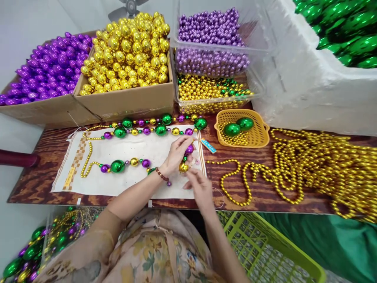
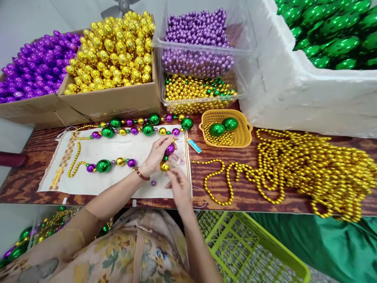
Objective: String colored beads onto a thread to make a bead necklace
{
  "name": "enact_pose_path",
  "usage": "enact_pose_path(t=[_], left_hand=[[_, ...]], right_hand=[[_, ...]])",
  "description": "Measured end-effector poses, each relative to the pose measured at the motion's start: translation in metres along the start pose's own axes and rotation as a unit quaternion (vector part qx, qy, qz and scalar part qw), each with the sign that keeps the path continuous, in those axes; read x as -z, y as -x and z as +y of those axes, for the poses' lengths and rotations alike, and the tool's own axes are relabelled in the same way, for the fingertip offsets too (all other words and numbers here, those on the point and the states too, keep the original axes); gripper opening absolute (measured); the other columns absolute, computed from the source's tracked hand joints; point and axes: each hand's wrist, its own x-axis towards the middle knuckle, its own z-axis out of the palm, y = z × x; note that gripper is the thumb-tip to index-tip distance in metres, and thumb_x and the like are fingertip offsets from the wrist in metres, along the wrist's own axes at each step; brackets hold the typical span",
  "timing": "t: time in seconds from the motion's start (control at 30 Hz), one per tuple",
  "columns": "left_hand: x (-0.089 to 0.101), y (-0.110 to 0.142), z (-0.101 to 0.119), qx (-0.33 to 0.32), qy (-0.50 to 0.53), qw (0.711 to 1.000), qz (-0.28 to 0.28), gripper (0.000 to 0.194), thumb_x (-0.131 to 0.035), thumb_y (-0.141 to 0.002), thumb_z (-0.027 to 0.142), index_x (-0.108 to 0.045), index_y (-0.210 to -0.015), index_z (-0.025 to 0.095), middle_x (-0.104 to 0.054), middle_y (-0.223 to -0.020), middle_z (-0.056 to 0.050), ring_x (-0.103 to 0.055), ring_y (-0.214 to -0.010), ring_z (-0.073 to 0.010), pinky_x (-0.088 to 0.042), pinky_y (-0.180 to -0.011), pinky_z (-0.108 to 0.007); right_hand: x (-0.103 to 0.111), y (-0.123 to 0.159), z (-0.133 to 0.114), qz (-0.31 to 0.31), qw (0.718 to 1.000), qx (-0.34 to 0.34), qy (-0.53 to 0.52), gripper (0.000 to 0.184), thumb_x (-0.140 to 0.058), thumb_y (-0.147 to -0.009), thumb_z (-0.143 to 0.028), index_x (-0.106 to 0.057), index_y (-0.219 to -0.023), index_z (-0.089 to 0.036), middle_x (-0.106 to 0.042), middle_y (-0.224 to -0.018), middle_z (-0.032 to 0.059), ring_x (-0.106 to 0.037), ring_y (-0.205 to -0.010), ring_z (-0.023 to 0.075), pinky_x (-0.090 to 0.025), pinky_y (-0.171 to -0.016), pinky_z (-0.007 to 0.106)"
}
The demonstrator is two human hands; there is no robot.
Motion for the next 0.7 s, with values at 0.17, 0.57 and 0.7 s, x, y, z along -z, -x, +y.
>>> enact_pose_path(t=[0.17,0.57,0.7], left_hand=[[0.004,-0.006,0.008,0.099,-0.118,0.971,-0.181,0.033,-0.069,-0.087,0.047,-0.07,-0.095,0.015,-0.064,-0.074,-0.002,-0.049,-0.041,-0.0035,-0.03,-0.037,-0.017],[0.012,-0.014,0.009,0.192,-0.174,0.925,-0.28,0.028,-0.065,-0.089,0.044,-0.071,-0.093,0.016,-0.061,-0.069,0.001,-0.037,-0.038,-0.0011,-0.02,-0.036,-0.018],[0.013,-0.013,0.003,0.209,-0.143,0.93,-0.265,0.029,-0.067,-0.087,0.046,-0.069,-0.092,0.017,-0.06,-0.067,0.002,-0.035,-0.038,-0.0013,-0.019,-0.036,-0.018]], right_hand=[[0.029,-0.039,-0.035,0.074,0.992,0.1,-0.013,0.023,-0.075,-0.079,-0.038,-0.072,-0.091,-0.019,-0.069,-0.078,-0.0016,-0.052,-0.047,0.0068,-0.042,-0.048,0.022],[0.069,-0.074,-0.045,0.233,0.946,0.131,-0.183,0.017,-0.063,-0.085,-0.034,-0.052,-0.083,-0.022,-0.068,-0.07,-0.0031,-0.049,-0.038,0.0079,-0.04,-0.039,0.021],[0.066,-0.056,-0.036,0.094,0.982,0.061,-0.155,0.029,-0.079,-0.074,-0.036,-0.062,-0.088,-0.019,-0.07,-0.076,-0.0002,-0.06,-0.053,0.0101,-0.048,-0.046,0.02]])
